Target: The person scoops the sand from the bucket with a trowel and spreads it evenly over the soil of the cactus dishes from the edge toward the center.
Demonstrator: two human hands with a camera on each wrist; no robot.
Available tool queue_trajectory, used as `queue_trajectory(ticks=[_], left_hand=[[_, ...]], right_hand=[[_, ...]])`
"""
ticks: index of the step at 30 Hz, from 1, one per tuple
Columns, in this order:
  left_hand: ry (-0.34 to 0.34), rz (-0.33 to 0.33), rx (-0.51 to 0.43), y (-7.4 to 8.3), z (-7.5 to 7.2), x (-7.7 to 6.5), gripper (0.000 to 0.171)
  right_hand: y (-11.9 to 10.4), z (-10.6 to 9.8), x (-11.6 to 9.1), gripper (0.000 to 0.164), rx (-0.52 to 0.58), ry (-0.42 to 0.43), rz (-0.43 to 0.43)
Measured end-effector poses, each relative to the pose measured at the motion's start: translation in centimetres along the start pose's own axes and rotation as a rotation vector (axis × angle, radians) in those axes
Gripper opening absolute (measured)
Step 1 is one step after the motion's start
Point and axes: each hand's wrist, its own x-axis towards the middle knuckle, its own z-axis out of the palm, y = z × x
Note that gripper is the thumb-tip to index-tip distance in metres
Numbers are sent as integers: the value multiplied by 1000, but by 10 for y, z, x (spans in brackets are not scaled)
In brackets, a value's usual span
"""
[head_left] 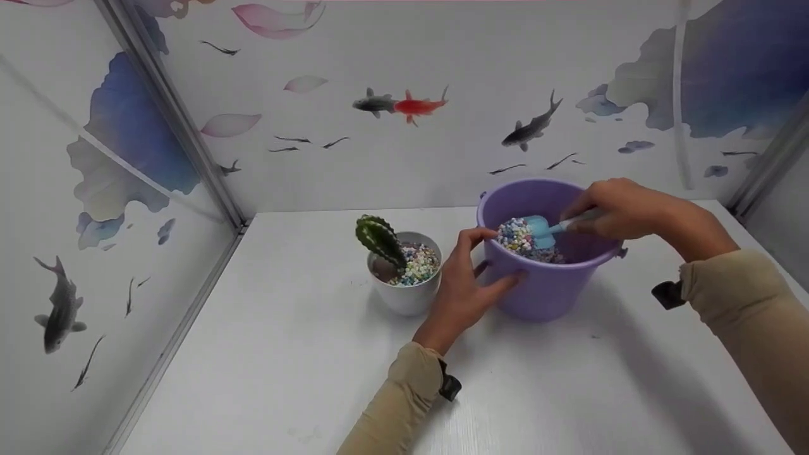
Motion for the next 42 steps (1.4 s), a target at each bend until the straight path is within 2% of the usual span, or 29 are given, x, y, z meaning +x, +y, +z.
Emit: queue_trajectory(ticks=[5,12,20,24,31,38,42], left_hand=[[8,-7,4,-1,0,-1,74],[9,-24,-26,0,0,-2,73],[12,-20,-36,-3,1,-4,74],[12,-9,-28,-4,0,-7,74],[0,31,52,-3,-7,-15,77],[-29,90,78,6,-13,-23,82],[-45,77,84,12,-21,-27,79]], right_hand=[[4,-1,-6,24,51,11,-1],[6,-1,-11,25,37,62,-20],[8,2,-15,25,73,97,-29],[7,4,-16,25,83,105,-22],[6,4,-15,25,108,109,-38],[5,2,-17,26,97,134,-35],[2,0,-17,26,86,150,-36]])
